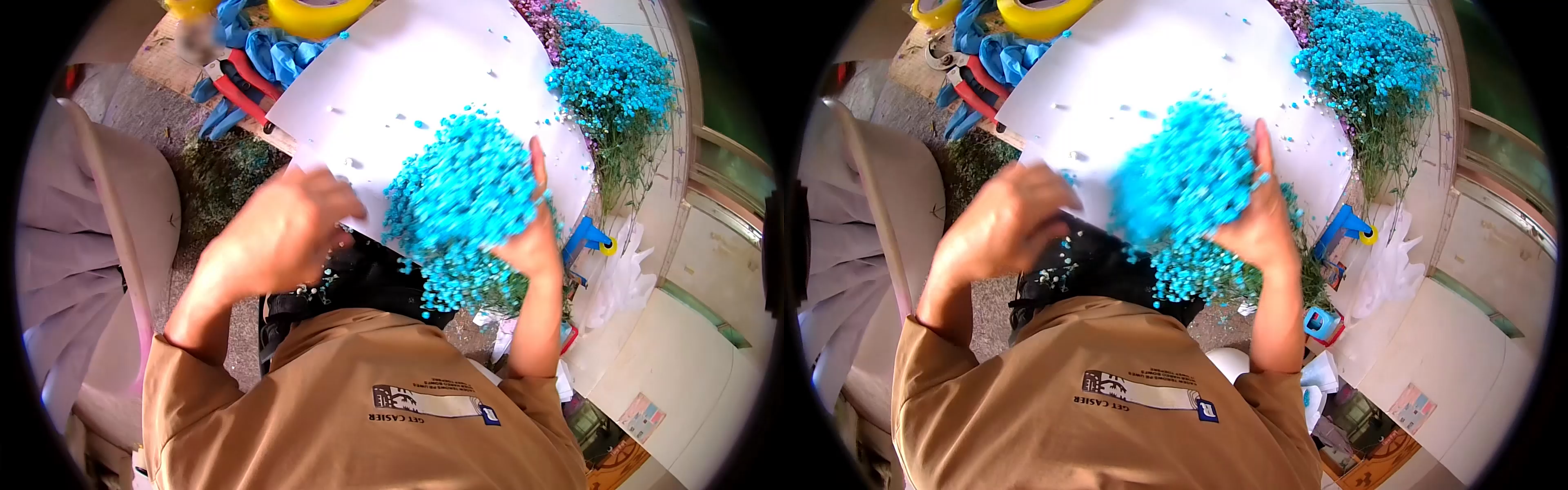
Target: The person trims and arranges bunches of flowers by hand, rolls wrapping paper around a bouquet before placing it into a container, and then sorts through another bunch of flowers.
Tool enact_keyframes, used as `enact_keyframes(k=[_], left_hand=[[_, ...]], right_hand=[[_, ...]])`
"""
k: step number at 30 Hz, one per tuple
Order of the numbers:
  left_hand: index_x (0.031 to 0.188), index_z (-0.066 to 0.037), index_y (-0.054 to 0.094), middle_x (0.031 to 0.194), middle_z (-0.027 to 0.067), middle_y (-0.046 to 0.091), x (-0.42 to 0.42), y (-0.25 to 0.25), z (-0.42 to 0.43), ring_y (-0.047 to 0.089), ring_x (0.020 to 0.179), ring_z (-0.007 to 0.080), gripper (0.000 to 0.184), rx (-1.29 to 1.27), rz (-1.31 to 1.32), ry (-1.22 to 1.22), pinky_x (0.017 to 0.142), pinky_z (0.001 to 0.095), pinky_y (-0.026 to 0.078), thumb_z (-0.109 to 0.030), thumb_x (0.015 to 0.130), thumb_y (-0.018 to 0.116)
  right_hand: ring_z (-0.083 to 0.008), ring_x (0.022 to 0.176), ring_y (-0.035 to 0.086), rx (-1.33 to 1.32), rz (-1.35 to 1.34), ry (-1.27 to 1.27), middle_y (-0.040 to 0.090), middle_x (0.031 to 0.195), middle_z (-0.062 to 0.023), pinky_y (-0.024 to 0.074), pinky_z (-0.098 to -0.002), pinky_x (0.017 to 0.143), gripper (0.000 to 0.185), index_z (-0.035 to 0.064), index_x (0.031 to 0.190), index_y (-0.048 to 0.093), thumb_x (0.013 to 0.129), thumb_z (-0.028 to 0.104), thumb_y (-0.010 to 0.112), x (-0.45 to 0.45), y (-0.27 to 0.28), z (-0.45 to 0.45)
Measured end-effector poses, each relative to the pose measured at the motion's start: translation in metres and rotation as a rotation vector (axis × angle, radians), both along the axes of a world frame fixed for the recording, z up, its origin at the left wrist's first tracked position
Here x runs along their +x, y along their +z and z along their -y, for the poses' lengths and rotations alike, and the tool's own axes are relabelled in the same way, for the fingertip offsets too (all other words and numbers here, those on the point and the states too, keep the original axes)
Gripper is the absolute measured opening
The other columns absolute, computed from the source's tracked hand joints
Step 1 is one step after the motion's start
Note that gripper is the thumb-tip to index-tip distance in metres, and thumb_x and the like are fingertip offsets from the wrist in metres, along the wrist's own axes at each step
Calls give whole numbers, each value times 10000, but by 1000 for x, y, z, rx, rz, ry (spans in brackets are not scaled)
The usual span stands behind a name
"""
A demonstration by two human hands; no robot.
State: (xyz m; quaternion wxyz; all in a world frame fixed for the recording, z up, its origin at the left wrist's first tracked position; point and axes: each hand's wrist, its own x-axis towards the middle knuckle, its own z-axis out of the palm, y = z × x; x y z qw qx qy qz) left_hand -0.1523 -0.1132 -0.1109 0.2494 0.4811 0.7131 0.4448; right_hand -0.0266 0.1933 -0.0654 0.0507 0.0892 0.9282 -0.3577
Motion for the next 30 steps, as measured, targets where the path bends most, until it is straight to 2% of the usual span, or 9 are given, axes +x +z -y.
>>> enact_keyframes(k=[3,5,7,10,12,17,22,27,30], left_hand=[[1074,7,647,1026,187,655,35,-16,-16,614,987,388,275,-33,428,-347,848,453,506,-70,816,702],[1138,23,627,1079,216,643,62,-29,-35,612,1026,404,329,-8,244,-260,886,451,508,-107,844,697],[1159,25,619,1075,237,630,72,-29,-59,592,1051,429,356,143,432,-125,933,485,480,-102,837,699],[1143,24,623,1085,240,619,76,-30,-78,569,1078,444,355,11,184,-104,957,502,464,-53,803,685],[862,16,663,905,170,607,81,-47,-88,555,936,361,166,197,-53,127,826,451,483,-89,741,707],[858,7,671,893,173,641,83,-54,-97,572,942,373,223,212,-56,176,864,455,475,-110,673,714],[925,-25,684,955,180,697,90,-48,-106,620,932,388,268,221,-34,258,918,462,465,-75,661,694],[831,-36,676,931,138,660,78,-45,-79,583,991,332,198,-98,-276,79,880,424,474,-62,635,670],[993,-16,667,1128,131,627,59,-25,-41,561,1089,325,306,-87,-430,93,922,433,469,-10,695,601]], right_hand=[[-236,1157,603,-169,326,-28,654,1235,-122,457,-387,1038,930,-10,1397,472,593,146,914,-25,11,-45],[-211,1113,616,-173,363,-55,681,1180,-89,468,-370,1015,725,11,1263,595,615,117,900,-41,4,-75],[-198,1089,611,-153,495,-30,685,1168,-83,474,-361,992,710,14,1259,599,633,154,902,-51,0,-85],[-193,1082,606,-93,464,-59,685,1160,-86,477,-367,984,691,35,1235,620,615,169,895,-39,3,-58],[-230,1095,615,-36,339,60,673,1170,-106,484,-390,972,657,53,1206,631,605,181,864,-25,-3,-48],[-310,1091,630,-36,279,100,666,1143,-158,489,-413,959,601,67,1179,642,621,199,821,-5,18,5],[-371,1246,525,102,179,332,564,1347,-172,433,-472,1055,740,79,1240,612,591,298,892,6,13,7],[-424,1089,593,242,-8,218,607,1180,-189,502,-495,920,764,108,1239,587,568,300,897,11,-16,-6],[-441,984,630,276,8,129,634,1059,-213,519,-507,840,731,66,1207,583,572,262,887,14,-19,-8]])
